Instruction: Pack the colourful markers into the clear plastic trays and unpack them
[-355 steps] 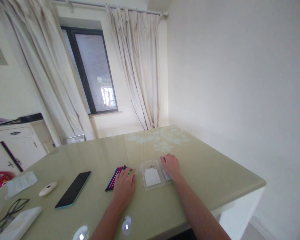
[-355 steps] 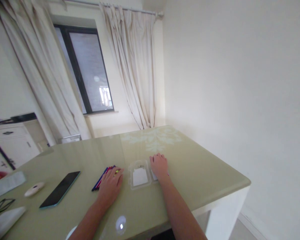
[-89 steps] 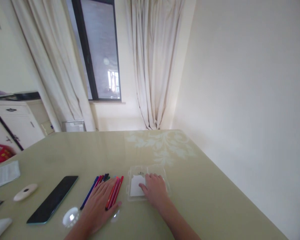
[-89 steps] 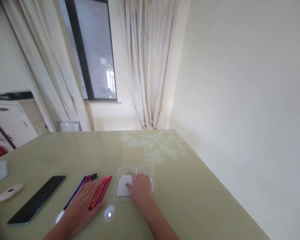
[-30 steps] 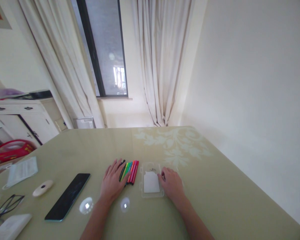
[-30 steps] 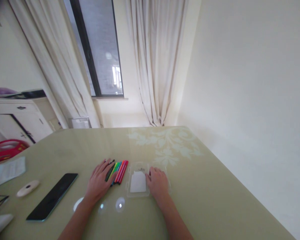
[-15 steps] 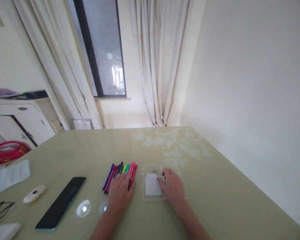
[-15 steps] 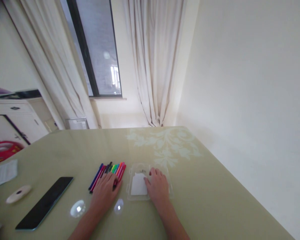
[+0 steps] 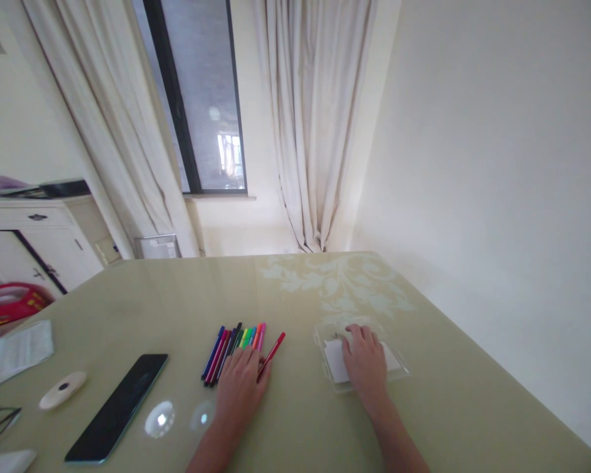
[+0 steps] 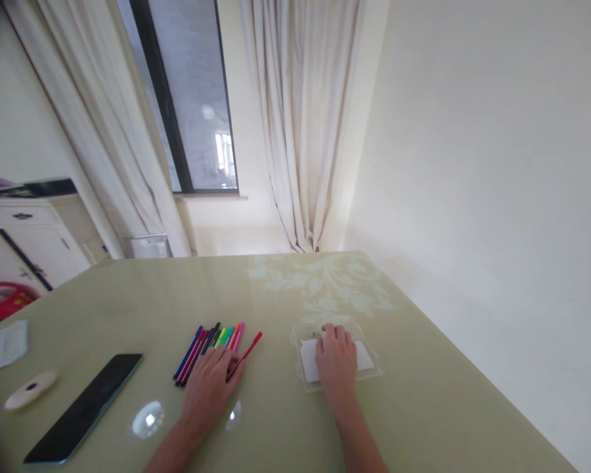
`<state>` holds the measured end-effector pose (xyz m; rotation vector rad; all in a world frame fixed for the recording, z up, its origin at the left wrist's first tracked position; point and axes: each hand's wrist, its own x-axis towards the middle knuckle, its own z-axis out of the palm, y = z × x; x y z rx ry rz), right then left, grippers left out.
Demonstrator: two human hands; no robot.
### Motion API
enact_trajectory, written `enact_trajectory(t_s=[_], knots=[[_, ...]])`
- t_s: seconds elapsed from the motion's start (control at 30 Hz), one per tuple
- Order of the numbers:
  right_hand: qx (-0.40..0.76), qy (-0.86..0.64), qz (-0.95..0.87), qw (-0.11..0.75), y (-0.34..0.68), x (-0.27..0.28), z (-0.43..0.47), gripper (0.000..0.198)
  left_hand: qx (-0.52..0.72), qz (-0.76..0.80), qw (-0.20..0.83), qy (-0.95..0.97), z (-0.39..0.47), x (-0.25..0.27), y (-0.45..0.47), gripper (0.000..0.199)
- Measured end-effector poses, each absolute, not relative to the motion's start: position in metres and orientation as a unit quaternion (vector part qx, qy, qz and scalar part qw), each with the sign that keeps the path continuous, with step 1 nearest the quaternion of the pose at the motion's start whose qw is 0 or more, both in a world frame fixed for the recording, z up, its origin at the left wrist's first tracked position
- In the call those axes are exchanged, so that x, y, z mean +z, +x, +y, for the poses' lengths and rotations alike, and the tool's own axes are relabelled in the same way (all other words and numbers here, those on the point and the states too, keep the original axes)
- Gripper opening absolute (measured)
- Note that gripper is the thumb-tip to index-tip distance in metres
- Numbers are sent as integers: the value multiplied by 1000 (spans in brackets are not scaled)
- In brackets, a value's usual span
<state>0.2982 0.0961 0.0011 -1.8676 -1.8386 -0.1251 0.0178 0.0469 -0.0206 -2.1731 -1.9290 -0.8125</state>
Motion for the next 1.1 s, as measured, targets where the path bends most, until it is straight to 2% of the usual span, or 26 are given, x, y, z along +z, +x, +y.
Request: enact_trajectory(t_s=[0.13, 0.23, 0.37, 0.5, 0.7, 0.77, 0.83, 1.0, 1.1], knots=[[127, -501, -774, 365, 253, 12, 76, 34, -364, -577, -3, -731, 41, -20, 18, 30], [236, -416, -777, 410, 235, 17, 65, 28, -414, -545, -39, -728, 38, -20, 18, 30], [331, -400, -740, 427, 237, 18, 64, 27, -406, -494, -87, -764, 39, -14, 21, 30], [365, -416, -715, 427, 251, 18, 73, 29, -393, -494, -123, -766, 43, -6, 18, 34], [299, -491, -592, 565, 291, 15, 98, 41, -400, -543, -109, -730, 46, -6, -13, 34], [310, -492, -603, 546, 291, 10, 100, 45, -374, -545, -102, -743, 43, -5, -12, 28], [308, -486, -659, 485, 279, 5, 97, 44, -322, -524, -93, -783, 39, -2, 0, 19], [124, -506, -803, 289, 244, -3, 86, 29, -239, -501, -56, -830, 26, 0, 26, 7], [60, -521, -822, 223, 240, -3, 87, 24, -242, -504, -54, -827, 25, -2, 23, 7]])
